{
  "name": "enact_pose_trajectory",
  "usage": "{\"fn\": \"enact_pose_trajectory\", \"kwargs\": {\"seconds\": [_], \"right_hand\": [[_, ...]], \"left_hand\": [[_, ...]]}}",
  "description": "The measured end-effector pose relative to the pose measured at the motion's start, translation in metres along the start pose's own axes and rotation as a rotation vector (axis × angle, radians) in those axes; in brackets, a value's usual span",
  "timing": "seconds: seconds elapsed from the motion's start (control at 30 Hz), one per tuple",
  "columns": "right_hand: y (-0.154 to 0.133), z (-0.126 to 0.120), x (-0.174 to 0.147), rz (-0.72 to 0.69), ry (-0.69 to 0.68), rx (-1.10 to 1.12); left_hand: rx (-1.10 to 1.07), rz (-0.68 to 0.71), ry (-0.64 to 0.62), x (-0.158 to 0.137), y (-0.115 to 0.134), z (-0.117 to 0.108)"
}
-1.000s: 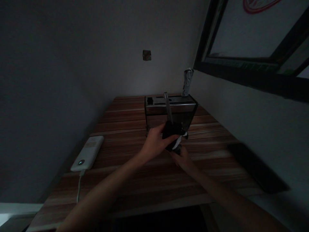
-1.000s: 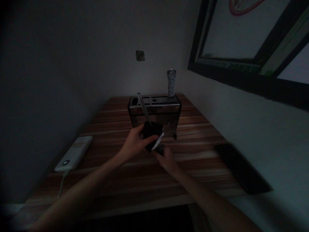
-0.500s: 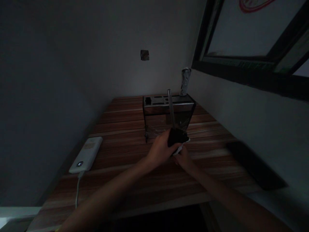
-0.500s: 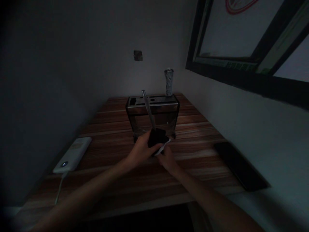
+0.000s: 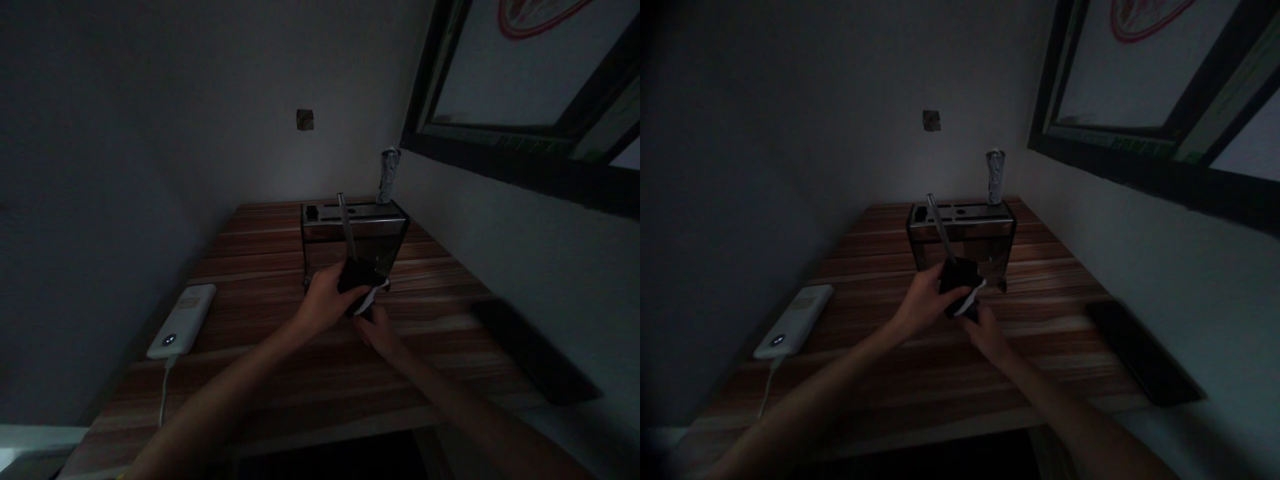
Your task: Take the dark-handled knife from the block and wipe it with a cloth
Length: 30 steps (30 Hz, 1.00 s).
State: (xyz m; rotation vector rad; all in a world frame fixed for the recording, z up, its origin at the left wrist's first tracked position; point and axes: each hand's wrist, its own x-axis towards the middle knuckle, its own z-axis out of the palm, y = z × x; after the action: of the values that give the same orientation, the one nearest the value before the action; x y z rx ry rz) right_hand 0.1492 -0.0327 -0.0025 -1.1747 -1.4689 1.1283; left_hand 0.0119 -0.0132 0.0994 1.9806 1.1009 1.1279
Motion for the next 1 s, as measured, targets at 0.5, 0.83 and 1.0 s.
{"fn": "enact_pose_trajectory", "kwargs": {"seconds": [0.5,0.83,1.0], "right_hand": [[-0.003,0.003,-0.002,-0.059,-0.034,-0.194],[-0.002,0.003,-0.004,-0.089,-0.066,-0.204],[-0.002,0.003,-0.004,-0.087,-0.061,-0.214]], "left_hand": [[-0.171,-0.002,0.382,0.013,0.029,-0.067],[-0.309,0.064,0.538,0.014,0.022,-0.079],[-0.357,0.071,0.544,0.014,0.021,-0.078]]}}
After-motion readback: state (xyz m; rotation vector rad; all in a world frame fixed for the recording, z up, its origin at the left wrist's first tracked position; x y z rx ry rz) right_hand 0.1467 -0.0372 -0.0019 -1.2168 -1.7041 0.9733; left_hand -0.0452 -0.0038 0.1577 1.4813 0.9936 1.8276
